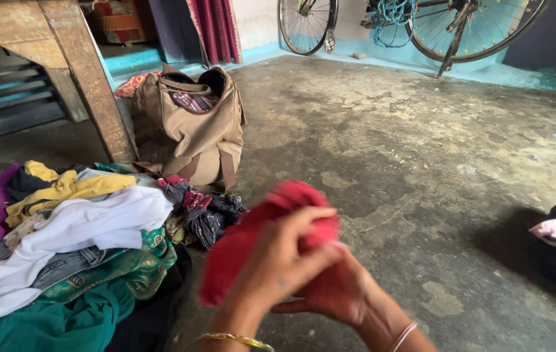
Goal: The person folds several pieces of clothing, including a dark purple top, a red top, a teal garment, a white top, and a pair of grey pants. Each item is smoothed, folded neatly, and placed on a growing stack on the floor.
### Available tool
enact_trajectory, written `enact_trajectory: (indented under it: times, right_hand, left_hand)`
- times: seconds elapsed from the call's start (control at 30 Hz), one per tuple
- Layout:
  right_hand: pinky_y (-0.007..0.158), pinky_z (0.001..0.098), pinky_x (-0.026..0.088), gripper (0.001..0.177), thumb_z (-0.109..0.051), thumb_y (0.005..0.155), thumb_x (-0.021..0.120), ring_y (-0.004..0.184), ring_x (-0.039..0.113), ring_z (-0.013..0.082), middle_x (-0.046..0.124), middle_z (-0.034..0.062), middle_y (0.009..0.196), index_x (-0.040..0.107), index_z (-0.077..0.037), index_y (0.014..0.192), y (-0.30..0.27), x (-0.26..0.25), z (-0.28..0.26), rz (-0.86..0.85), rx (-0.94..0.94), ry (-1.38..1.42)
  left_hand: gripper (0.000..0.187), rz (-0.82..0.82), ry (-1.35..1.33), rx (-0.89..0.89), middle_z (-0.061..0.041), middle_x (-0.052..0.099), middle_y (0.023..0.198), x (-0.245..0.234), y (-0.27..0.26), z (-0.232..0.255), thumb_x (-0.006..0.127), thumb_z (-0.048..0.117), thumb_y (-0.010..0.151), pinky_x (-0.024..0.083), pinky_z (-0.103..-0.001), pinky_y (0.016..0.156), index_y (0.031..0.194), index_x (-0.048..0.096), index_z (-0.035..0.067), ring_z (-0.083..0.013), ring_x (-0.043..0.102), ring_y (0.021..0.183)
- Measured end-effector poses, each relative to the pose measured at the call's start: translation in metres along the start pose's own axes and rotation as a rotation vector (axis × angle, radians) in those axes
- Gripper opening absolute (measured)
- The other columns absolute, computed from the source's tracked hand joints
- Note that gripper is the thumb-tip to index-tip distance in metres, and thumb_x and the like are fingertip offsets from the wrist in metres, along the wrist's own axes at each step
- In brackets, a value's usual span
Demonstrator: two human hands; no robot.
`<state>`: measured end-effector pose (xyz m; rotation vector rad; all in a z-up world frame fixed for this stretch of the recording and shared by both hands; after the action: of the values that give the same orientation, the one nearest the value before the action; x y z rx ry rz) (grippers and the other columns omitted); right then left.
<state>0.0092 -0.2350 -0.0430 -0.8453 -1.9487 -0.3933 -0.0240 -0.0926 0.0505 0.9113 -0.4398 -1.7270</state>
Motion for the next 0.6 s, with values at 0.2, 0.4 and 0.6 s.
enact_trajectory:
  times: [0.2,0.4,0.6]
  right_hand:
    - [0.106,0.0545,0.047,0.058,-0.048,0.097,0.047,0.122,0.062,0.0316,0.063,0.0137,0.139,0.058,-0.008,0.136,-0.016,-0.009,0.014,0.066,-0.201,0.263]
    - [0.109,0.055,0.046,0.056,-0.045,0.099,0.048,0.126,0.059,0.0315,0.061,0.0156,0.141,0.057,-0.005,0.137,-0.008,-0.011,0.01,0.085,-0.197,0.362]
    - [0.102,0.054,0.051,0.055,-0.044,0.099,0.048,0.12,0.061,0.0323,0.064,0.0183,0.135,0.06,-0.004,0.134,-0.017,-0.025,-0.003,0.253,-0.359,0.185]
  left_hand:
    - [0.052,0.304,-0.115,-0.479,-0.013,0.081,0.103,-0.005,0.008,-0.017,0.056,0.04,0.095,0.061,-0.04,0.067,0.132,0.064,0.005,-0.0291,0.072,0.077]
    - [0.071,0.119,0.919,-0.311,-0.032,0.055,0.138,0.004,-0.022,-0.048,0.05,0.055,0.1,0.043,-0.055,0.1,0.138,0.049,-0.005,-0.0459,0.054,0.125]
    - [0.08,-0.164,0.601,-0.542,-0.024,0.026,0.162,0.052,-0.025,-0.054,0.034,0.061,0.101,0.015,-0.057,0.117,0.153,0.032,0.0,-0.0375,0.021,0.151]
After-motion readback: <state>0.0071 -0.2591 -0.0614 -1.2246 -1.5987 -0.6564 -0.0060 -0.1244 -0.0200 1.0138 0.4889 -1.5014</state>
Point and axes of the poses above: each hand's wrist, its own y-axis towards the middle knuckle, its own x-axis out of the palm, z = x × y, the point moved 1 cm from there along y, towards the middle knuckle
